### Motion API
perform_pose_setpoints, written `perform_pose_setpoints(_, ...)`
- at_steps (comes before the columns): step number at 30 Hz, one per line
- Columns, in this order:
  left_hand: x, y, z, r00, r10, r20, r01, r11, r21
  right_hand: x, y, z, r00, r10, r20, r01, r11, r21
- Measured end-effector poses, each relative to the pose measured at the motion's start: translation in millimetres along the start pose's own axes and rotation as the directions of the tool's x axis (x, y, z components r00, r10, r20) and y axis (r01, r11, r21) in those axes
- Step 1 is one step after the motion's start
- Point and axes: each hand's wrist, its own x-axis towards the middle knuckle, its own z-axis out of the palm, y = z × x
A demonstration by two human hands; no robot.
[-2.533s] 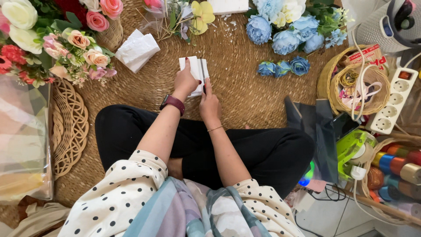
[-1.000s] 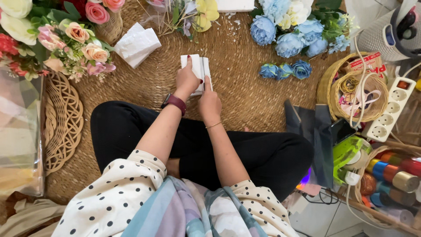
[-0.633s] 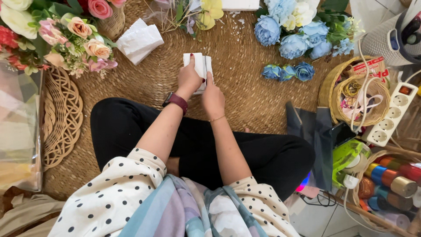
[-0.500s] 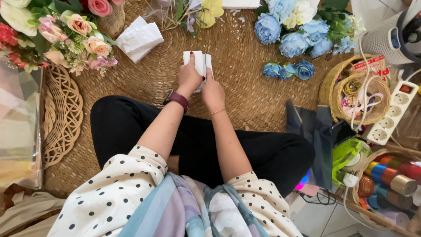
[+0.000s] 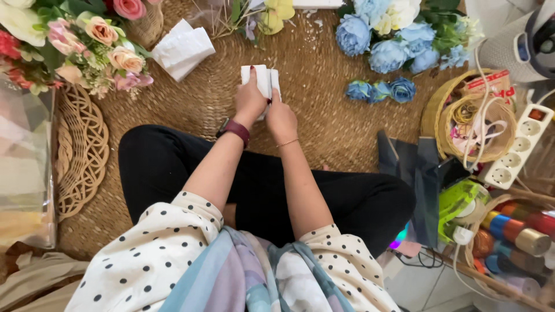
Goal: The person sits on the floor and uses a utility knife to cut white foam blocks into smaller pieces. They repeatedly cut, separate, and stack the foam pieces while surrounded by artificial flowers and craft supplies.
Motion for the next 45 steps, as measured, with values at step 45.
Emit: perform_pose_setpoints(45, 21.4, -18.1, 32.2, 1.0, -0.013, -0.012, 0.014, 1.0, 0.02, -14.0, 28.2, 20.2, 0.995, 0.043, 0.087, -0.042, 0.999, -0.012)
